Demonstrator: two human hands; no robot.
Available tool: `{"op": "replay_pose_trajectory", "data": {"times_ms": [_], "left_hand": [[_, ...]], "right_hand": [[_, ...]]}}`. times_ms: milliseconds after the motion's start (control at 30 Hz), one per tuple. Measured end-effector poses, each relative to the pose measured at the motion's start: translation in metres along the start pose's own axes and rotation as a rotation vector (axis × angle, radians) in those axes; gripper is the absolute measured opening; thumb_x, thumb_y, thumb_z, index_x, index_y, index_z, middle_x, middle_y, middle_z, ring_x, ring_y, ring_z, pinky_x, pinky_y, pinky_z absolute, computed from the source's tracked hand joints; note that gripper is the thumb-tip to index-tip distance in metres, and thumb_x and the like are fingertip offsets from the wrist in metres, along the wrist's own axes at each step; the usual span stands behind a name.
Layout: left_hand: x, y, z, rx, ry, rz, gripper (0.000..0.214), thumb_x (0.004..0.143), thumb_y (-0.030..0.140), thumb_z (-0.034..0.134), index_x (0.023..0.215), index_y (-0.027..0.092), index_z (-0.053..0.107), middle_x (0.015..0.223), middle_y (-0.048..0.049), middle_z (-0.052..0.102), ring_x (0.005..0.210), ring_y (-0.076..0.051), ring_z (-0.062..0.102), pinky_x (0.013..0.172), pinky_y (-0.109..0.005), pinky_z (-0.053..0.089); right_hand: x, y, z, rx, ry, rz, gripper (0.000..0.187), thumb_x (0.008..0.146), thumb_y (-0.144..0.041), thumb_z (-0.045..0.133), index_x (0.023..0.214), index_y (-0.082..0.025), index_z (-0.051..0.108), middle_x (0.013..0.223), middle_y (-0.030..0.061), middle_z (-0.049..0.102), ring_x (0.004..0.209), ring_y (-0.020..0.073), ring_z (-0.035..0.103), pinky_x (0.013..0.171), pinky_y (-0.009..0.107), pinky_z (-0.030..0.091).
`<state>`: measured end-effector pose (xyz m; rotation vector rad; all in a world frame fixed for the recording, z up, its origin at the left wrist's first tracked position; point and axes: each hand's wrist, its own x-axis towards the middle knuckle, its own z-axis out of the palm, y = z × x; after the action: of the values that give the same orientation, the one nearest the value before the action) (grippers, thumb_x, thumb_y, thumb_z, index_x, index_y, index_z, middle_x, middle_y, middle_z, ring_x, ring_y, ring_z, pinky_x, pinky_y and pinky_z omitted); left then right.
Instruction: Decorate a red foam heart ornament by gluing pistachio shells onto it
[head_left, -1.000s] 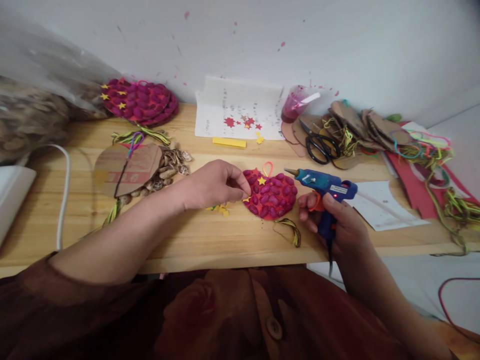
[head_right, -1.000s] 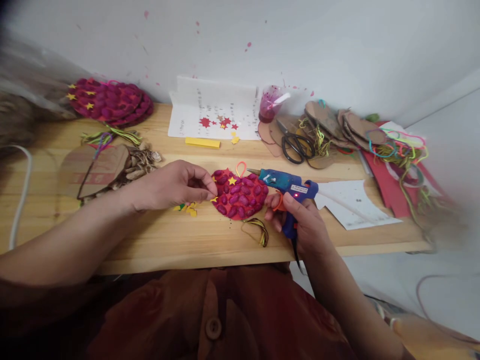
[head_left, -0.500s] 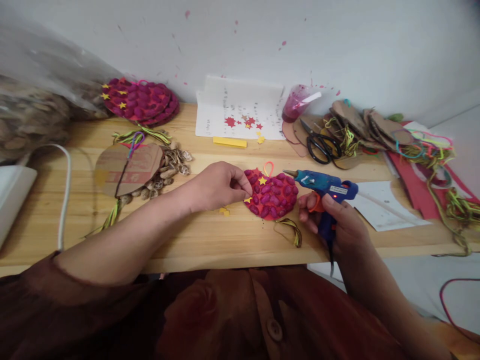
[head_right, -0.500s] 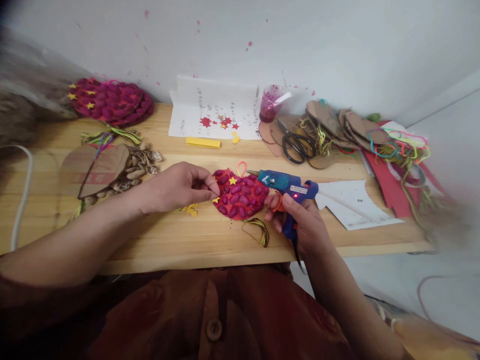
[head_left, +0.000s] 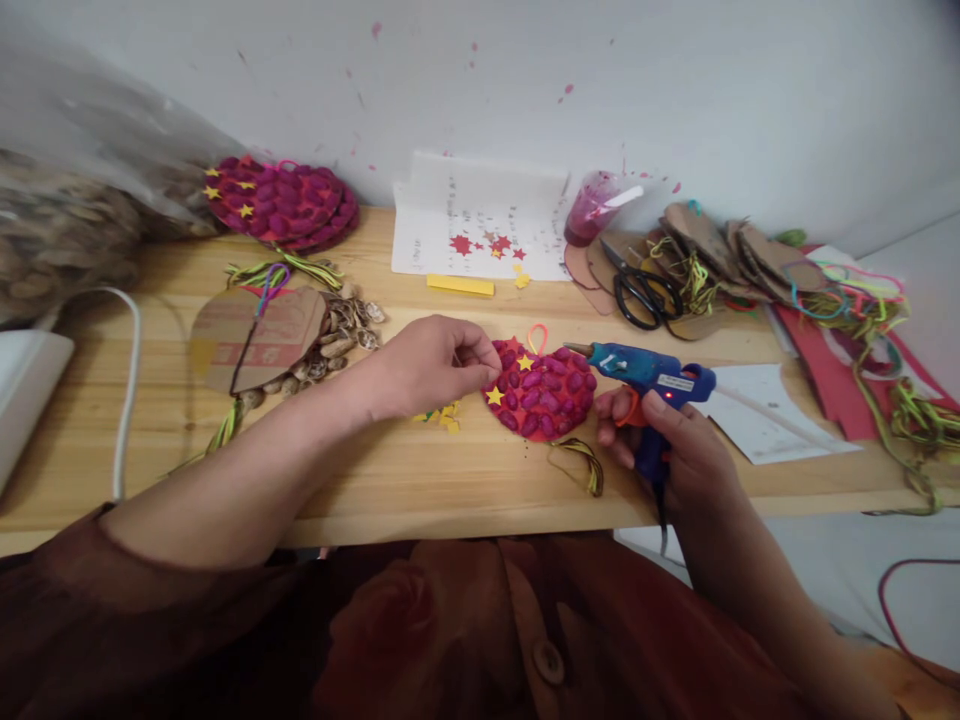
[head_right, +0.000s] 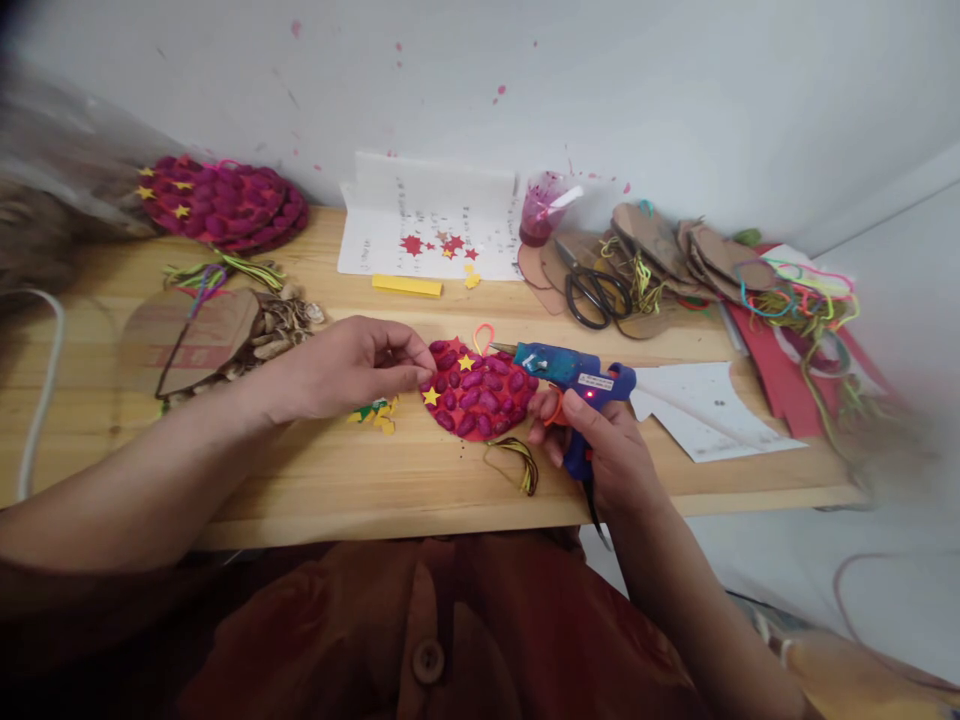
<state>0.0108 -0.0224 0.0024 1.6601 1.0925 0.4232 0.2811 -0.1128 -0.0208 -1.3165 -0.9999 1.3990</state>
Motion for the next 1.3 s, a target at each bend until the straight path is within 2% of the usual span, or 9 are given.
{"op": "replay_pose_trajectory", "data": {"times_ms": [300,500,900,1100,1300], "left_hand": [[0.001,-0.003,0.005,0.053,0.041,0.014,0.004,0.072,0.021,0.070,0.073,0.017,0.069,0.060,0.0031,0.063,0.055,-0.009,0.050,0.057,-0.022,0.040],[-0.001,0.001,0.009,0.160,0.078,0.007,0.006,0.073,0.020,0.071,0.070,0.018,0.067,0.054,0.0058,0.054,0.051,-0.008,0.043,0.054,-0.023,0.034],[-0.003,0.001,0.012,0.252,0.079,-0.019,0.009,0.073,0.019,0.071,0.069,0.019,0.063,0.059,0.0044,0.057,0.055,-0.011,0.048,0.059,-0.026,0.037],[-0.004,0.002,0.003,0.224,0.102,-0.020,0.017,0.077,0.030,0.074,0.070,0.019,0.063,0.056,0.0054,0.053,0.053,-0.011,0.044,0.057,-0.026,0.034],[-0.001,0.000,0.002,0.225,0.067,-0.049,0.015,0.072,0.025,0.078,0.071,0.019,0.065,0.052,0.0074,0.050,0.051,-0.010,0.042,0.056,-0.026,0.031]], "right_hand": [[0.000,0.001,-0.001,-0.018,0.009,0.006,0.033,0.082,-0.057,0.075,0.075,-0.025,0.072,0.089,0.0078,0.068,0.064,0.0186,0.063,0.040,0.027,0.039],[-0.002,0.000,0.000,0.029,0.010,0.021,0.029,0.083,-0.051,0.075,0.076,-0.023,0.074,0.093,0.0090,0.070,0.067,0.0179,0.064,0.042,0.025,0.040],[-0.002,0.000,0.000,0.073,-0.010,0.019,0.026,0.087,-0.046,0.074,0.078,-0.022,0.076,0.092,0.0087,0.070,0.066,0.0153,0.063,0.044,0.024,0.039],[-0.002,-0.001,0.001,0.039,0.022,0.013,0.027,0.083,-0.048,0.076,0.075,-0.022,0.075,0.090,0.0091,0.070,0.064,0.0173,0.062,0.042,0.026,0.038],[-0.001,0.001,0.000,0.056,0.001,0.017,0.027,0.086,-0.048,0.074,0.078,-0.022,0.075,0.093,0.0096,0.071,0.067,0.0171,0.064,0.044,0.025,0.039]]}}
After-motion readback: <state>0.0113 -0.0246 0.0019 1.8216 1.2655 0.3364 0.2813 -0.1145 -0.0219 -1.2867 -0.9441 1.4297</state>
